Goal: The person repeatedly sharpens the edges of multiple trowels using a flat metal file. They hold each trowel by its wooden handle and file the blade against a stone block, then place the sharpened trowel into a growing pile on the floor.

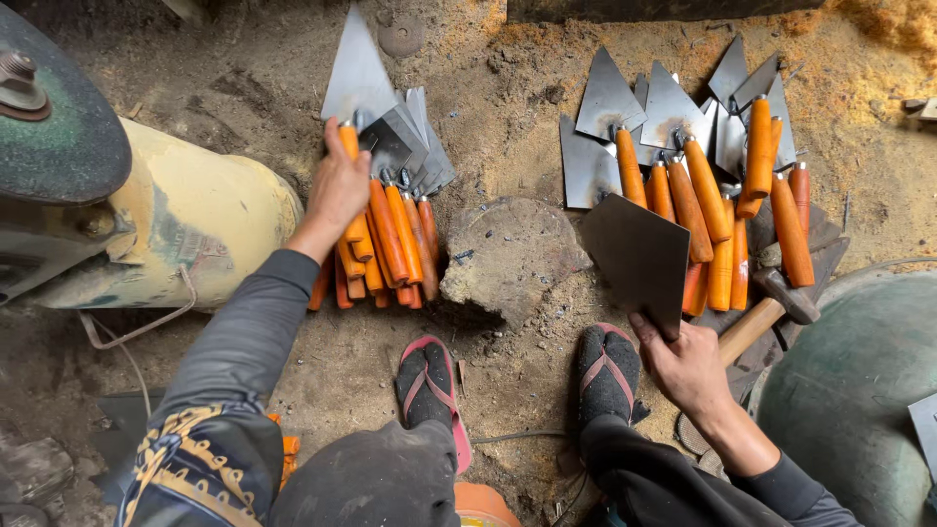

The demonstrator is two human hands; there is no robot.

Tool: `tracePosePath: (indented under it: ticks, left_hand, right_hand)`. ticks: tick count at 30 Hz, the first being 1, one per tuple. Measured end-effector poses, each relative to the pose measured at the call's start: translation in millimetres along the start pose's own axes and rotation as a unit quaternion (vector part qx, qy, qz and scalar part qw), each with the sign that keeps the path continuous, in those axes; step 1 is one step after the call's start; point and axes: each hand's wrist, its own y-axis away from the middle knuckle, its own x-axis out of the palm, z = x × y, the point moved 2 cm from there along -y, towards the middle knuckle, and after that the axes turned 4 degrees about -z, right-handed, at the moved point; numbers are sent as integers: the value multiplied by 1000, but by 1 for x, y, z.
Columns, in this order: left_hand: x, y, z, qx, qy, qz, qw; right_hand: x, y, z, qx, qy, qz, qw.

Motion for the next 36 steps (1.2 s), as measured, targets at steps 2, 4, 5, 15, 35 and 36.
tracePosePath:
  ticks: [2, 4, 5, 15, 35, 36]
  left_hand:
    - [6, -16, 13, -21, -47, 30, 998]
    - [13, -25, 23, 66, -182, 25, 981]
    - [19, -27, 25, 108, -245, 25, 963]
    - [69, -28, -100, 320, -221, -58, 919]
    - [167, 87, -191, -55, 551, 276, 786]
    - [151, 113, -179, -33, 557, 275, 783]
  right_hand:
    - [0, 4, 3, -41, 7, -8, 999]
    - [4, 4, 6, -44, 4, -13, 999]
    - [1, 4, 7, -28, 1, -12, 1000]
    - [-54, -2, 19, 46, -268, -174, 947]
    - [-56, 1, 31, -9, -227, -182, 957]
    - [-54, 2, 37, -34, -210, -181, 960]
